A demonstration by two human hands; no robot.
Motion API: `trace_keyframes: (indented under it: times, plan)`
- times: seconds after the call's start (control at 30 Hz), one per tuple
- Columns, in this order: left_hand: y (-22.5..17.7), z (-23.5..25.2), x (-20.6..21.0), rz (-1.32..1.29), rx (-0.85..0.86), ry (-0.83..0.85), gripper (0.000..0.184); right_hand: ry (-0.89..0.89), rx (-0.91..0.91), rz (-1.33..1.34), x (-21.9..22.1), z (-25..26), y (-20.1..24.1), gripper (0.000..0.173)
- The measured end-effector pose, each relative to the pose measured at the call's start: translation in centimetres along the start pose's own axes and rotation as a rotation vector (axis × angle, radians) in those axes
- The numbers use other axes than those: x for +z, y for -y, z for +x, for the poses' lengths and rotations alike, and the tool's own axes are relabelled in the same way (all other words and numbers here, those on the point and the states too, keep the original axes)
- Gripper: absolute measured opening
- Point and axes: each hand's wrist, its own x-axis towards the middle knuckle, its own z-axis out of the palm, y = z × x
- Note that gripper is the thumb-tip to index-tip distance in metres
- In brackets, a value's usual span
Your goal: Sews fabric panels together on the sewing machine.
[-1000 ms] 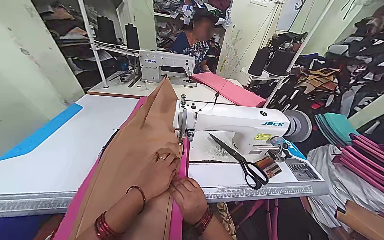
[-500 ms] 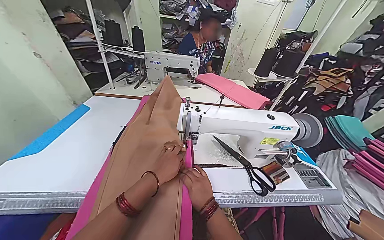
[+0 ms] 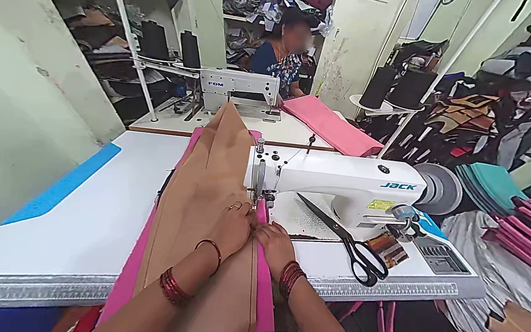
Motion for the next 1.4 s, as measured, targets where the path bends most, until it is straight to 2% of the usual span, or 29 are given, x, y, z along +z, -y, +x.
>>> trace_keyframes:
  times: [0.2,0.33,0.4,0.43,0.5,0.53,0.6,0.7,0.83,0.9,0.97,1.03,1.1,1.17,1.23,1.33,1.4]
  plan:
    - [0.4,0.6,-0.1,-0.080,-0.032,-0.064,0.036,0.107,0.096,0.043,-0.4,1.7,-0.6,0.031]
    - [1.5,-2.8,0.5,-0.230,-0.026,-0.064,0.040,0.207,0.129,0.122,-0.9,0.7,-0.6,0.043]
    - [1.9,-6.2,0.7,-0.231,-0.194,-0.098,0.053,0.174,0.103,0.192,-1.1,-0.5,-0.8,0.053]
    - [2.0,-8.1,1.0,-0.210,-0.327,-0.146,0.064,0.091,0.077,0.236,-0.9,-1.3,-1.1,0.054]
    - [2.9,-11.4,2.6,-0.126,-0.519,-0.313,0.083,-0.073,0.061,0.366,-0.4,-3.4,-1.3,0.046]
    - [3.3,-12.7,3.1,-0.104,-0.590,-0.347,0.086,-0.140,0.075,0.418,-0.2,-4.5,-1.1,0.040]
    - [3.7,-14.3,3.3,-0.102,-0.658,-0.353,0.080,-0.208,0.115,0.391,-0.1,-6.2,0.3,0.041]
    - [3.7,-14.6,2.9,-0.161,-0.653,-0.281,0.068,-0.158,0.188,0.172,-0.6,-7.5,4.2,0.057]
    - [3.8,-13.5,1.6,-0.295,-0.534,-0.176,0.040,-0.129,0.257,0.175,-1.1,-7.9,7.0,0.039]
    - [4.3,-13.9,1.2,-0.552,-0.440,-0.319,0.030,-0.087,0.293,0.278,-1.6,-7.7,7.3,0.035]
    - [4.7,-14.1,1.0,-0.961,-0.331,-0.473,0.011,-0.064,0.328,0.379,-2.5,-7.6,7.3,0.044]
    - [5.2,-13.8,0.2,-1.301,-0.287,-0.481,0.012,-0.006,0.403,0.555,-3.5,-7.6,7.5,0.059]
    - [6.9,-13.2,-0.1,-1.389,-0.335,-0.490,0.015,0.063,0.506,0.893,-4.0,-7.4,7.8,0.069]
    - [8.3,-13.3,0.2,-1.197,-0.391,-0.502,0.009,0.108,0.628,1.280,-4.4,-7.2,8.8,0.063]
    - [9.4,-13.7,1.1,-0.877,-0.427,-0.418,0.030,0.180,0.716,1.443,-4.8,-7.2,9.7,0.057]
    - [9.5,-13.8,2.4,-0.522,-0.473,-0.262,0.056,0.185,0.750,1.415,-3.7,-7.9,10.1,0.059]
    - [7.1,-14.0,0.8,-0.204,-0.487,-0.244,0.071,0.143,0.710,1.329,-2.6,-8.5,10.4,0.069]
